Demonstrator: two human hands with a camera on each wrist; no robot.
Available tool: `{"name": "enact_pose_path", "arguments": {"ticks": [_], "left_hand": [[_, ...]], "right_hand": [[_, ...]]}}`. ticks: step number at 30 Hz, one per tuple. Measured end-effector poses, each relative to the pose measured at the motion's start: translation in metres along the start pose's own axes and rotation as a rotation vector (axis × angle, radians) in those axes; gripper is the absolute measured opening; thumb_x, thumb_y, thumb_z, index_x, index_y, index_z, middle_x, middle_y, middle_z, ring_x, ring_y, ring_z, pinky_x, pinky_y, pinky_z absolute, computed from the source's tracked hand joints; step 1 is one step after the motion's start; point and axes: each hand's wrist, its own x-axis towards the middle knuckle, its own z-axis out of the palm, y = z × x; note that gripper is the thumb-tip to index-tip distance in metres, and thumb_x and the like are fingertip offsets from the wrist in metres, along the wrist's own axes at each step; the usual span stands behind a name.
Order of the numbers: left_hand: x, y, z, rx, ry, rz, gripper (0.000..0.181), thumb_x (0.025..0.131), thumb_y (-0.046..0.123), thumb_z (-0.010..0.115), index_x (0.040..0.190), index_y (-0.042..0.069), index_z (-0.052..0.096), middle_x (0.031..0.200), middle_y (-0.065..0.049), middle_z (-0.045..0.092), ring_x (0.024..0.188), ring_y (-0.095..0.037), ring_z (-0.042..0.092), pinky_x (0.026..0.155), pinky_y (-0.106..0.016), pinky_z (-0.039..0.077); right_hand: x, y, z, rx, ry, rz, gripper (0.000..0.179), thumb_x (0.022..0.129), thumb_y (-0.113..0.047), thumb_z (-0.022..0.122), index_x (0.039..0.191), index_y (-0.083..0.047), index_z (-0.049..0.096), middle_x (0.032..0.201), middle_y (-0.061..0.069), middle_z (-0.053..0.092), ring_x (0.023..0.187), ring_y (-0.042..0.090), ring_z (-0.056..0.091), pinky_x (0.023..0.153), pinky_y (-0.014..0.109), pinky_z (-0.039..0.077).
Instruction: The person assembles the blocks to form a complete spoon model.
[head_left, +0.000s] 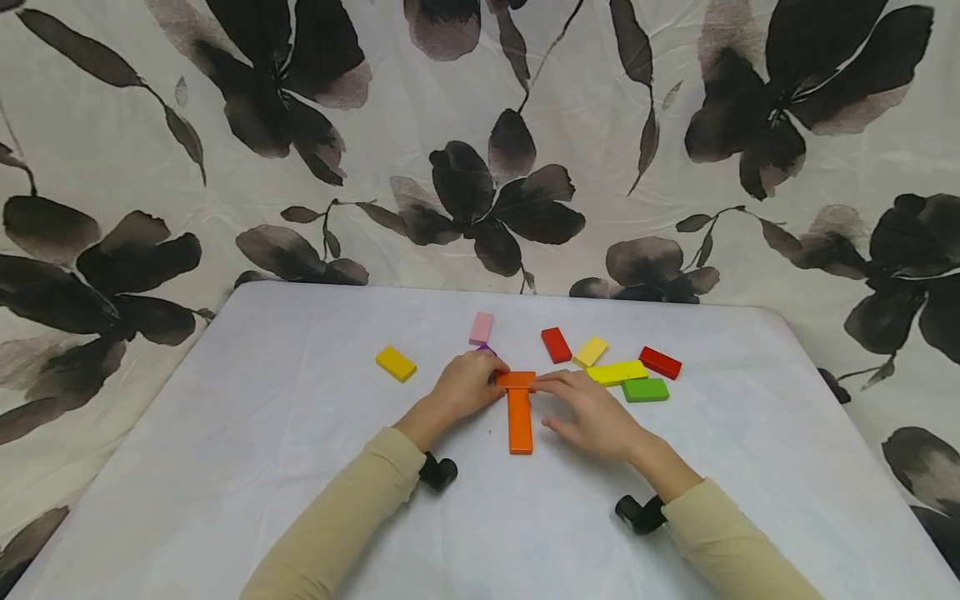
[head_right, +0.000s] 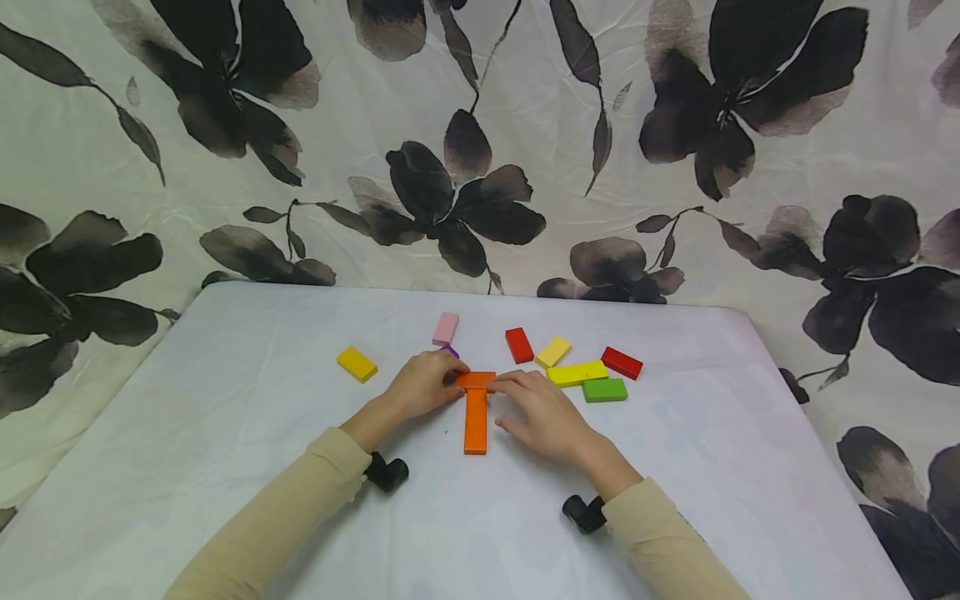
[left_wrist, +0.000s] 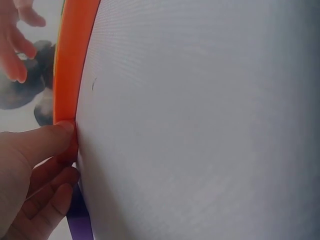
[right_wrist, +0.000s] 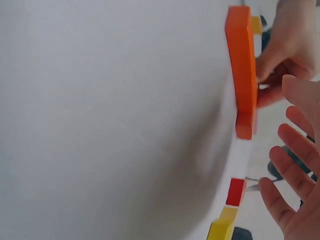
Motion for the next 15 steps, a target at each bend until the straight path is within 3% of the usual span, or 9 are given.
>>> {"name": "enact_pose_path", "arguments": {"ticks": [15], "left_hand": [[0.0,-0.001,0.001,-0.018,-0.001,-0.012,0.027,0.079,0.015,0.071,0.106,0.009,0.069,0.099,-0.003,0.066,0.089,-0.017,0.058,0.083,-0.03,0.05]], "right_hand": [[0.023,0.033,-0.006,0.049,0.062,0.108,0.046,0.081,-0.017,0.069,0.124,-0.008,0.056,0.121,0.008,0.056,0.111,0.024,0.05,0.097,0.044,0.042]]}}
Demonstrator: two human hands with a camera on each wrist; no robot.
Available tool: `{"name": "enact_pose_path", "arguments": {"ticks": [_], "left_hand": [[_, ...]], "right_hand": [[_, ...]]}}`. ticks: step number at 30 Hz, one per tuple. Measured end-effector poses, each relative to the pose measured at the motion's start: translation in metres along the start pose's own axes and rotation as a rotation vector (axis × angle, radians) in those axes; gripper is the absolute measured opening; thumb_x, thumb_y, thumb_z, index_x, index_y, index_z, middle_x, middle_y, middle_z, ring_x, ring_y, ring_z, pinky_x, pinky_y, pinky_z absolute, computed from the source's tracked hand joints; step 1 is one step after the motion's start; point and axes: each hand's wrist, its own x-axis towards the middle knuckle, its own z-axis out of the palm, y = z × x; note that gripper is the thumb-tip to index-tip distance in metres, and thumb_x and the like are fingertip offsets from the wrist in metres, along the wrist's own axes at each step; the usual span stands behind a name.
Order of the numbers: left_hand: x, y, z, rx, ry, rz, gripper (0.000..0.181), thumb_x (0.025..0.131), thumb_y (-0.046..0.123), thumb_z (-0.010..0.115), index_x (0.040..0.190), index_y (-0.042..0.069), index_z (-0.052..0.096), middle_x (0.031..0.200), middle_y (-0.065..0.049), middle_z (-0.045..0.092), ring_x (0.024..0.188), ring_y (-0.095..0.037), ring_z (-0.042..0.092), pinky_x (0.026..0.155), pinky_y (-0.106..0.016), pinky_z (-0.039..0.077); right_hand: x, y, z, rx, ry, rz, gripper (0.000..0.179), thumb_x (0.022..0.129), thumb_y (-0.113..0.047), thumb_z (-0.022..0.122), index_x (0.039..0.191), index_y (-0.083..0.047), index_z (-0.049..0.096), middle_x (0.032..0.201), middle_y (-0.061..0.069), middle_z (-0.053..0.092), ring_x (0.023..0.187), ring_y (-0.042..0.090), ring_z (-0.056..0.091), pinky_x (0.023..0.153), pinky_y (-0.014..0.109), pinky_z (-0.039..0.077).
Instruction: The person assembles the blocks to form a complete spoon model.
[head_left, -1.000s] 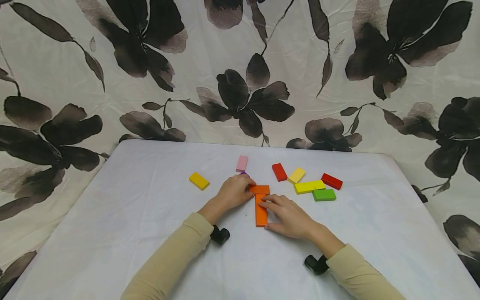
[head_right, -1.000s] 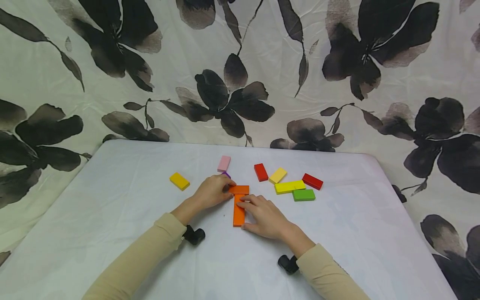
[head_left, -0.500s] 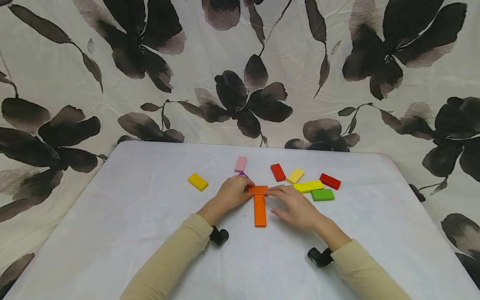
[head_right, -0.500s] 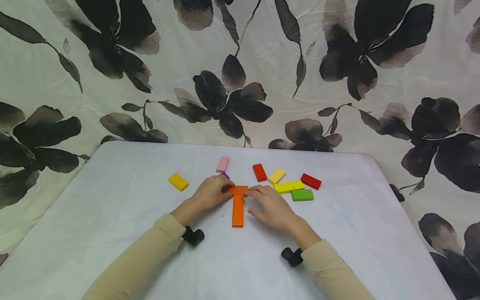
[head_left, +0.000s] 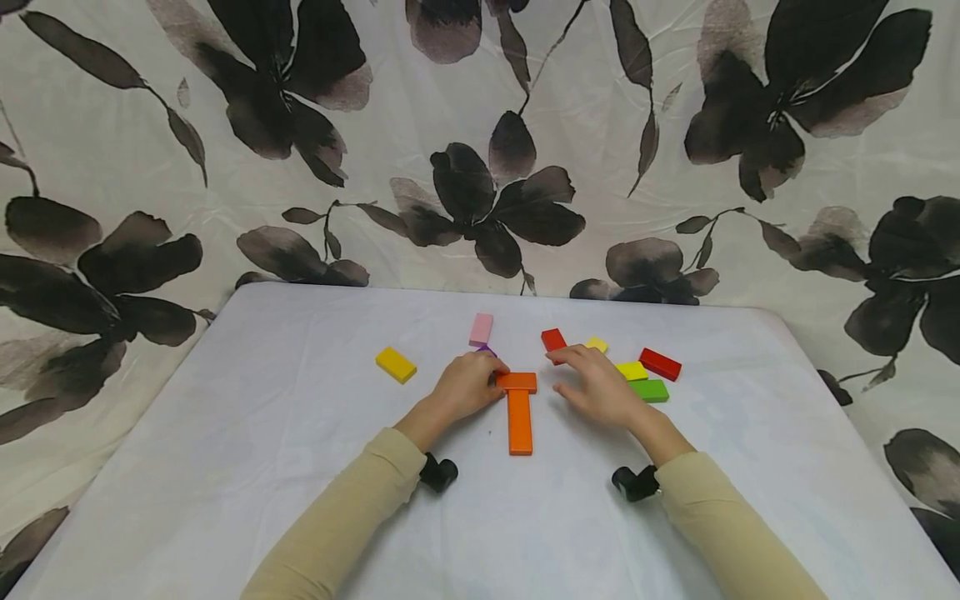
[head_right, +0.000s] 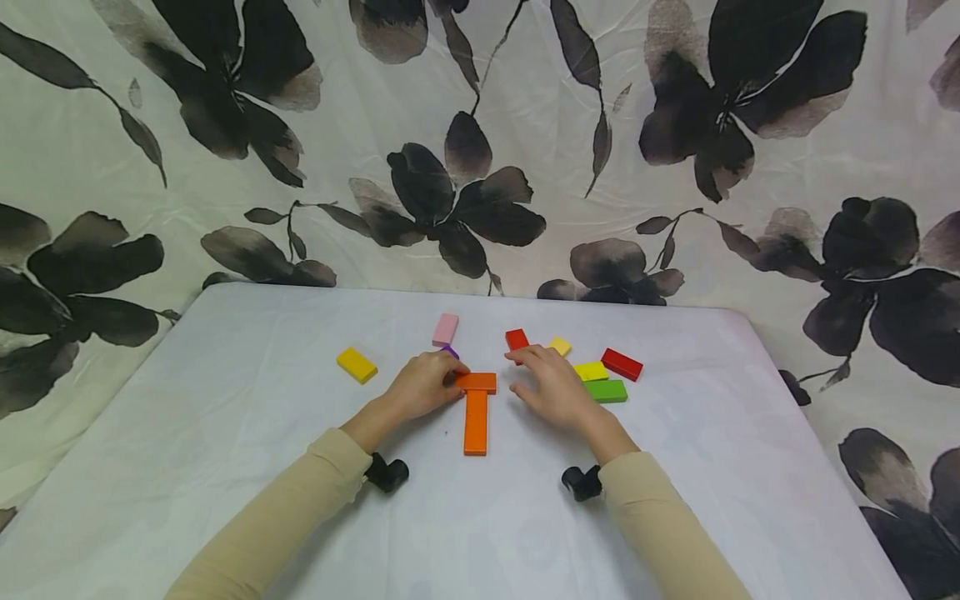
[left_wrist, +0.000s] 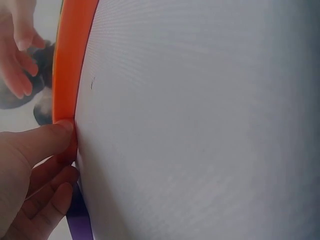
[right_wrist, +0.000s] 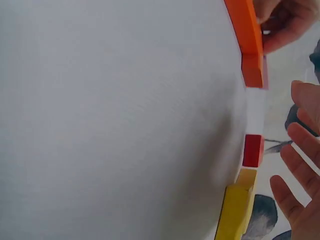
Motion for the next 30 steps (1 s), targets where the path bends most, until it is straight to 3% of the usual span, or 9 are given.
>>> {"name": "enact_pose_path", "arguments": {"ticks": [7,14,23,30], "left_hand": [[-0.001,0.001,0.0,-0.009,-0.002,0.0,0.027,0.08,0.015,0.071,0.106,0.009,0.069,0.099,-0.003,0.066,0.09,-0.017,0.058,0.084,-0.03,0.05],[0.0,0.002,-0.001,-0.007,0.0,0.011,0.027,0.079,0.014,0.071,0.105,0.008,0.069,0.099,-0.005,0.066,0.089,-0.018,0.059,0.084,-0.03,0.05],[0.0,0.002,-0.003,0.001,-0.008,0.01,0.028,0.079,0.015,0.072,0.105,0.008,0.069,0.099,-0.004,0.066,0.089,-0.018,0.058,0.083,-0.03,0.049],[0.001,0.002,-0.002,0.004,-0.01,0.009,0.028,0.079,0.016,0.072,0.106,0.008,0.069,0.1,-0.004,0.066,0.09,-0.018,0.059,0.084,-0.029,0.049]], "right_hand": [[0.014,0.011,-0.005,-0.011,-0.003,0.058,0.049,0.084,-0.018,0.066,0.129,-0.007,0.052,0.127,0.012,0.052,0.113,0.028,0.047,0.098,0.045,0.041],[0.025,0.023,-0.006,-0.017,-0.059,0.136,0.054,0.086,-0.02,0.063,0.136,-0.01,0.044,0.136,0.012,0.045,0.12,0.031,0.042,0.102,0.05,0.035],[0.036,0.027,-0.006,-0.05,-0.112,0.161,0.061,0.086,-0.022,0.064,0.14,-0.008,0.039,0.142,0.013,0.04,0.126,0.033,0.037,0.104,0.053,0.03],[0.043,0.027,-0.001,-0.085,-0.129,0.158,0.062,0.085,-0.022,0.064,0.14,-0.008,0.039,0.143,0.011,0.04,0.126,0.034,0.037,0.101,0.054,0.033]]}}
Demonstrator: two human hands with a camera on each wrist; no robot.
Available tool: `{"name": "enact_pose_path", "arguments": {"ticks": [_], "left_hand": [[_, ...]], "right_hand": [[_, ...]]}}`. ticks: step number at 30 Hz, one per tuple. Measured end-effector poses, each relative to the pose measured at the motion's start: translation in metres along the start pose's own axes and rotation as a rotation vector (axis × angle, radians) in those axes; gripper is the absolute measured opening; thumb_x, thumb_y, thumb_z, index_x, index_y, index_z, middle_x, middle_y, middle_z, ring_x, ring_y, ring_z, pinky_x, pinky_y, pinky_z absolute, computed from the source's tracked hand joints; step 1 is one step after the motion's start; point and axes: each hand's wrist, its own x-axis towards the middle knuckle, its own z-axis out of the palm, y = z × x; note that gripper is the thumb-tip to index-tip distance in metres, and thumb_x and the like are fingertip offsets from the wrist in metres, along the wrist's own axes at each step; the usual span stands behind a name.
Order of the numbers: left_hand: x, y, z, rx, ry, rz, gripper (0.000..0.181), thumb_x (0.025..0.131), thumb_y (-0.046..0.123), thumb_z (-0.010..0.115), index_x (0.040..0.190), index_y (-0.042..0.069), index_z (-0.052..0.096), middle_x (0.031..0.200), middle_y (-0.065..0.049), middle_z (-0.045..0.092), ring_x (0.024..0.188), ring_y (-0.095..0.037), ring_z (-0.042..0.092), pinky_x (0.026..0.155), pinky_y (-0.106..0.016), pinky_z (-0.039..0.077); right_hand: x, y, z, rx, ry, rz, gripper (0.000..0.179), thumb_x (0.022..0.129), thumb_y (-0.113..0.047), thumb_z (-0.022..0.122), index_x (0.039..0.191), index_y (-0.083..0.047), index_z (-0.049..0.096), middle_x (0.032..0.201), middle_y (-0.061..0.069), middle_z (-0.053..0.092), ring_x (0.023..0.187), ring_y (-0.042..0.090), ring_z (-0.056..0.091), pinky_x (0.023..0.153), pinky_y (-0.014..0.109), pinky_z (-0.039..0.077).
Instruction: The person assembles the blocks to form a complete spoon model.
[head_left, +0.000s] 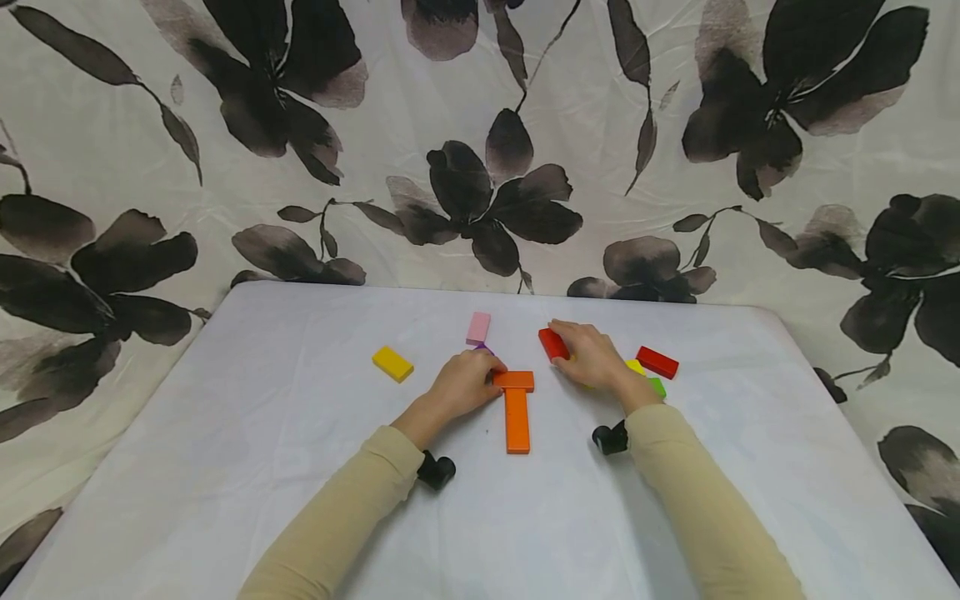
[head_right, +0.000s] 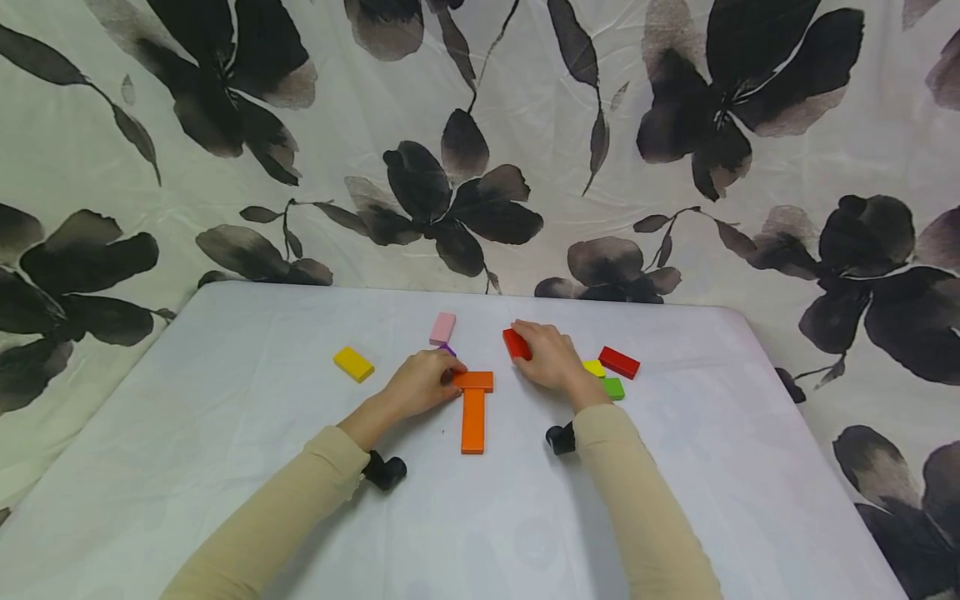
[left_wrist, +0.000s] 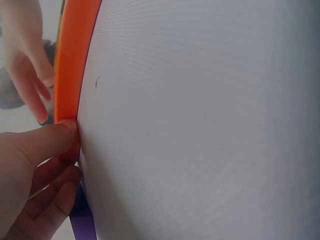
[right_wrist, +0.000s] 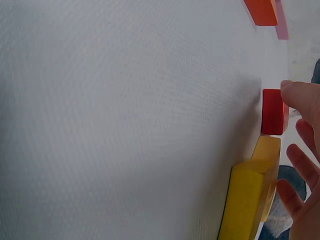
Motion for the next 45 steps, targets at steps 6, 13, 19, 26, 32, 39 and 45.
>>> {"name": "enact_pose_path", "arguments": {"ticks": [6,13,19,26,32,39,45], "left_hand": [[-0.0003,0.0002,-0.0005,-0.005,0.003,0.006,0.028,0.079,0.016,0.072,0.106,0.008,0.069,0.1,-0.004,0.066,0.09,-0.018,0.059,0.084,-0.03,0.049],[-0.001,0.0001,-0.0005,-0.001,0.009,0.013,0.028,0.079,0.015,0.072,0.105,0.008,0.069,0.099,-0.004,0.066,0.089,-0.018,0.059,0.084,-0.03,0.05],[-0.0019,0.0009,-0.0012,-0.009,0.017,0.022,0.027,0.078,0.015,0.072,0.104,0.007,0.069,0.098,-0.005,0.066,0.084,-0.017,0.057,0.08,-0.029,0.049],[-0.0015,0.0002,-0.0005,-0.003,0.021,0.024,0.027,0.078,0.015,0.073,0.104,0.007,0.069,0.098,-0.004,0.066,0.085,-0.017,0.058,0.08,-0.03,0.049],[-0.0011,-0.0003,-0.0005,-0.012,0.024,0.023,0.027,0.078,0.014,0.072,0.104,0.007,0.069,0.099,-0.005,0.066,0.087,-0.018,0.058,0.082,-0.031,0.049],[-0.0018,0.0015,-0.0014,-0.016,0.012,0.019,0.027,0.079,0.015,0.072,0.105,0.007,0.069,0.1,-0.005,0.066,0.089,-0.019,0.059,0.083,-0.031,0.049],[-0.002,0.0018,-0.0021,-0.018,0.017,0.015,0.027,0.079,0.014,0.072,0.104,0.006,0.069,0.1,-0.006,0.066,0.089,-0.019,0.059,0.083,-0.031,0.05]], "right_hand": [[0.0037,-0.0005,0.0039,-0.037,-0.017,0.037,0.06,0.085,-0.024,0.064,0.139,-0.011,0.04,0.14,0.011,0.043,0.124,0.033,0.038,0.098,0.052,0.034],[0.0053,0.0007,0.0053,-0.063,-0.002,0.047,0.059,0.084,-0.026,0.065,0.137,-0.012,0.044,0.138,0.012,0.042,0.121,0.033,0.037,0.097,0.051,0.033],[0.0042,0.0026,0.0047,-0.076,-0.011,0.07,0.06,0.085,-0.03,0.064,0.138,-0.011,0.043,0.141,0.012,0.04,0.124,0.035,0.034,0.096,0.051,0.031],[0.0048,0.0035,0.004,-0.07,-0.007,0.066,0.061,0.084,-0.032,0.065,0.137,-0.01,0.044,0.136,0.014,0.043,0.121,0.033,0.036,0.095,0.051,0.031],[0.0057,0.0031,0.0027,-0.074,-0.006,0.064,0.062,0.083,-0.034,0.066,0.137,-0.009,0.044,0.134,0.015,0.043,0.121,0.034,0.036,0.095,0.051,0.031],[0.0052,0.0047,0.0037,-0.063,-0.006,0.068,0.062,0.084,-0.034,0.065,0.136,-0.009,0.045,0.136,0.015,0.044,0.122,0.035,0.035,0.095,0.051,0.031],[0.0031,0.0049,0.002,-0.048,0.02,0.065,0.062,0.084,-0.034,0.064,0.137,-0.008,0.043,0.137,0.015,0.042,0.123,0.034,0.034,0.096,0.051,0.03]]}}
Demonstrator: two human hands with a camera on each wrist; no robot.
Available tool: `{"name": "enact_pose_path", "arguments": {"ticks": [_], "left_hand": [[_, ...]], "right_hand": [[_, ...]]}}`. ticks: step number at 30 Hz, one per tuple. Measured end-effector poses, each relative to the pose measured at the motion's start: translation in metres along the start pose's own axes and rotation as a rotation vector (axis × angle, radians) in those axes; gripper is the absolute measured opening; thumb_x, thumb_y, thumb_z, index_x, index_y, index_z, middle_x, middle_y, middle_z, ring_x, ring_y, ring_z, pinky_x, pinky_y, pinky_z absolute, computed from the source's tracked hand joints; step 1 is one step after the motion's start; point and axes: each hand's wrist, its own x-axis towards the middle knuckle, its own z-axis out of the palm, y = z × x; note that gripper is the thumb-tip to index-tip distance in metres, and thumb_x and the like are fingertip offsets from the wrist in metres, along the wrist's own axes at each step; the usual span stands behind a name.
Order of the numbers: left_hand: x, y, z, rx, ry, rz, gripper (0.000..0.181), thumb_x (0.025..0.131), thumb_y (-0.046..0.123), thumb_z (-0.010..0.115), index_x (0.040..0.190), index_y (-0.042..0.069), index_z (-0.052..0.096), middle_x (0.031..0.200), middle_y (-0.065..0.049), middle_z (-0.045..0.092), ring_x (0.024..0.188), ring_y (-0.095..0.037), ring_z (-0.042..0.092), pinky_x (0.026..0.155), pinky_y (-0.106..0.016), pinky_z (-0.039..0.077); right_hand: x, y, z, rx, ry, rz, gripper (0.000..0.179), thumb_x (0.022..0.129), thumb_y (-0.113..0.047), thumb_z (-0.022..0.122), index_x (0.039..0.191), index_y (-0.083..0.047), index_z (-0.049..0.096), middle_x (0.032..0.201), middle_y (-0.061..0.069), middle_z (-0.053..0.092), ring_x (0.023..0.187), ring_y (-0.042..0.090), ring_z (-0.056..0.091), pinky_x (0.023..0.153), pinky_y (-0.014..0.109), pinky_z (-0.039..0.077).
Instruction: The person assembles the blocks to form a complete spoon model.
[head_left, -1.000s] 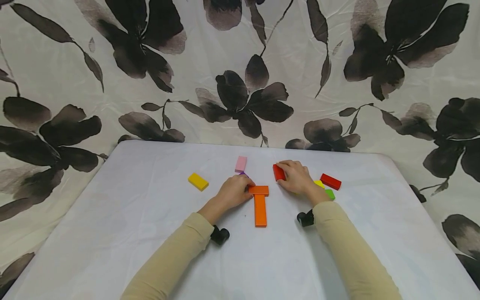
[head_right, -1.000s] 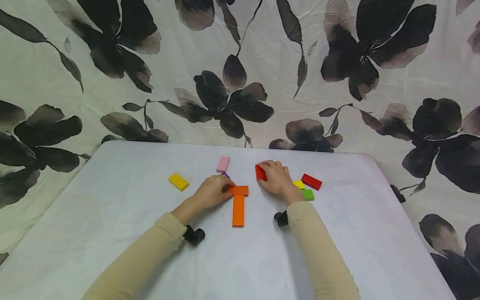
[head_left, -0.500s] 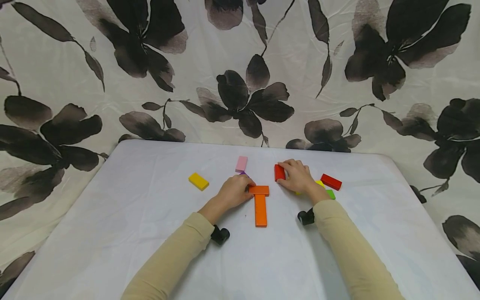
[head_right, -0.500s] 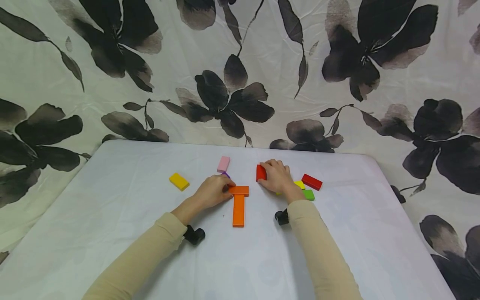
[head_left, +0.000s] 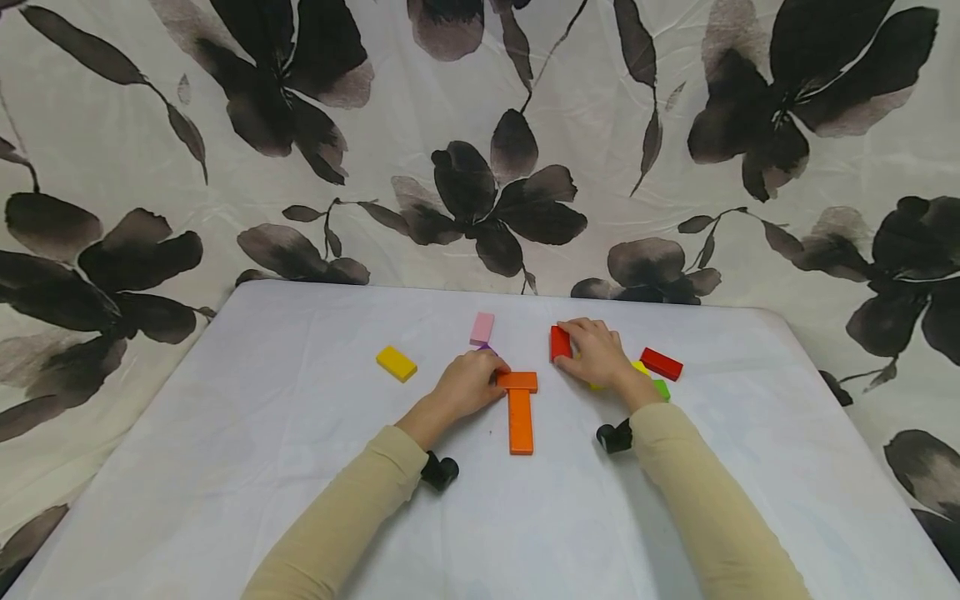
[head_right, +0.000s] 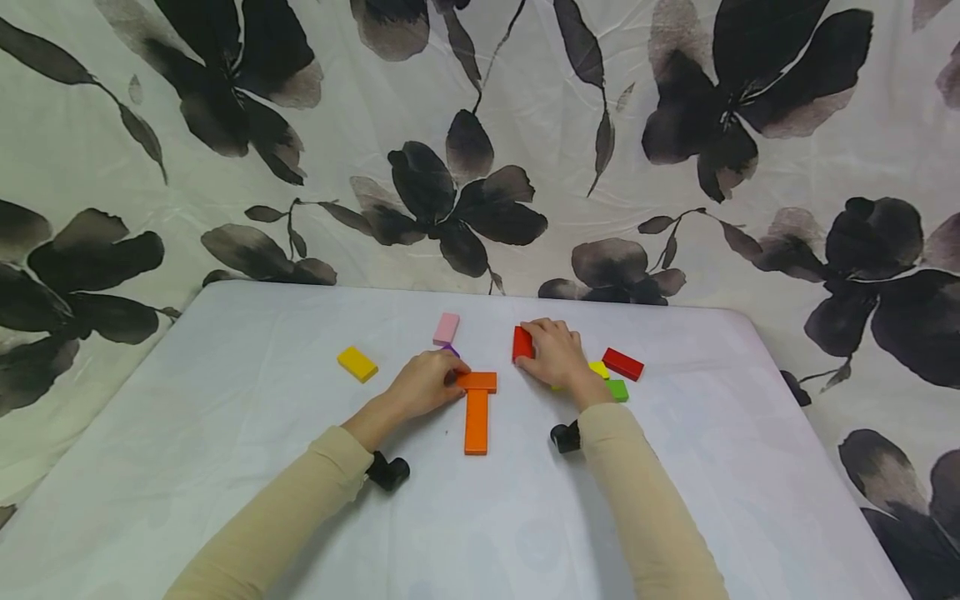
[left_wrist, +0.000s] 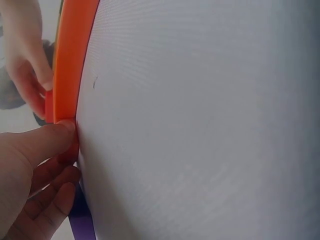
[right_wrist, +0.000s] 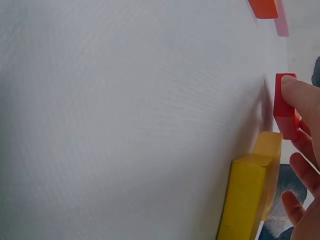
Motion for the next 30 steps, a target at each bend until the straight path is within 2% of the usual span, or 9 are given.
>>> {"name": "enact_pose_path", "arguments": {"ticks": [7,18,24,30], "left_hand": [[0.0,0.0,0.0,0.004,-0.016,-0.013,0.027,0.079,0.015,0.072,0.105,0.007,0.069,0.1,-0.005,0.065,0.087,-0.017,0.058,0.082,-0.029,0.05],[0.0,-0.001,0.001,0.004,-0.005,-0.008,0.027,0.079,0.015,0.072,0.104,0.007,0.069,0.099,-0.005,0.065,0.087,-0.018,0.058,0.081,-0.03,0.05],[0.001,-0.002,0.001,0.003,-0.004,-0.008,0.027,0.079,0.015,0.072,0.104,0.007,0.069,0.1,-0.005,0.065,0.086,-0.017,0.058,0.081,-0.029,0.05],[0.001,-0.001,0.001,0.003,0.003,-0.001,0.026,0.079,0.014,0.072,0.103,0.006,0.069,0.098,-0.006,0.066,0.084,-0.017,0.057,0.08,-0.029,0.05]], "right_hand": [[-0.005,-0.004,-0.005,0.029,0.009,-0.011,0.065,0.082,-0.037,0.067,0.137,-0.011,0.043,0.135,0.013,0.043,0.122,0.032,0.035,0.097,0.05,0.03],[-0.018,-0.011,-0.01,0.05,0.022,-0.098,0.065,0.079,-0.037,0.07,0.134,-0.01,0.048,0.126,0.013,0.048,0.112,0.03,0.04,0.091,0.047,0.034],[-0.026,-0.016,-0.009,0.076,0.028,-0.115,0.062,0.076,-0.036,0.073,0.129,-0.011,0.052,0.121,0.011,0.05,0.107,0.027,0.043,0.089,0.044,0.036],[-0.037,-0.026,-0.004,0.053,0.035,-0.148,0.061,0.073,-0.037,0.075,0.124,-0.011,0.055,0.116,0.009,0.053,0.106,0.025,0.045,0.088,0.044,0.037]]}}
